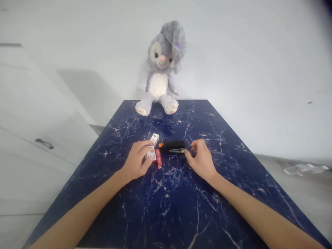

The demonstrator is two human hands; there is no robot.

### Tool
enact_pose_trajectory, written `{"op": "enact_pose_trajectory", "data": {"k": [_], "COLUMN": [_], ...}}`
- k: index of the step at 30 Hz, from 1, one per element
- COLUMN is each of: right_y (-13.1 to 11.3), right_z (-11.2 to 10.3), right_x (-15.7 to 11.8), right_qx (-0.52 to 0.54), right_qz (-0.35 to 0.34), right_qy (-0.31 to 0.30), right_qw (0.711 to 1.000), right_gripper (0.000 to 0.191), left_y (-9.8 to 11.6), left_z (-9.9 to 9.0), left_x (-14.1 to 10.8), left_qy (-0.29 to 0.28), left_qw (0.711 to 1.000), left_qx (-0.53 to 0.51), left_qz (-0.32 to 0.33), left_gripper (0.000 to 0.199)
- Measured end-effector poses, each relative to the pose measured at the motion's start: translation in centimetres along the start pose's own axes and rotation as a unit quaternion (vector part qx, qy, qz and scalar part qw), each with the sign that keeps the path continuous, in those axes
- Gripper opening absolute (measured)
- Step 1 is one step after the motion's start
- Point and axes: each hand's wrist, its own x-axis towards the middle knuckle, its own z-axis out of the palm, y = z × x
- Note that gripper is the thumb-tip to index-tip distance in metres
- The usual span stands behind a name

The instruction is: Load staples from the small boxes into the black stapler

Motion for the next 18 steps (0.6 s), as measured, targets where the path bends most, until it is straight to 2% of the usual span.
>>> {"op": "enact_pose_trajectory", "data": {"k": [2, 4, 6, 8, 10, 13, 16, 18], "right_y": [-1.0, -2.4, -3.5, -4.0, -3.9, -3.7, -4.2, -4.4], "right_z": [0.0, 0.3, 0.9, 1.5, 1.9, 1.8, 1.4, 1.3], "right_x": [-0.7, -1.6, -2.2, -2.4, -2.1, -1.5, -1.1, -1.3], "right_qx": [0.013, 0.036, 0.051, 0.058, 0.071, 0.103, 0.130, 0.141], "right_qz": [-0.030, -0.084, -0.154, -0.206, -0.212, -0.197, -0.223, -0.223], "right_qy": [-0.005, -0.067, -0.140, -0.180, -0.177, -0.153, -0.168, -0.174], "right_qw": [0.999, 0.994, 0.977, 0.960, 0.958, 0.963, 0.951, 0.949], "right_gripper": [0.014, 0.025, 0.043, 0.043, 0.036, 0.035, 0.025, 0.028], "left_y": [0.1, 0.6, 1.2, 1.5, 1.3, 0.0, -1.4, -1.9], "left_z": [0.4, 0.8, 1.1, 0.8, 0.1, -1.5, -2.5, -2.5], "left_x": [0.1, -0.1, -0.5, -0.9, -1.0, -0.9, -0.9, -1.1], "left_qy": [-0.052, -0.087, -0.093, -0.091, -0.078, -0.069, -0.118, -0.134], "left_qw": [0.998, 0.995, 0.994, 0.995, 0.997, 0.996, 0.991, 0.989], "left_qx": [0.020, 0.041, 0.047, 0.034, 0.018, 0.038, 0.047, 0.035], "left_qz": [0.024, 0.032, 0.030, 0.029, 0.022, -0.033, -0.048, -0.047], "left_gripper": [0.026, 0.029, 0.025, 0.019, 0.024, 0.046, 0.065, 0.062]}}
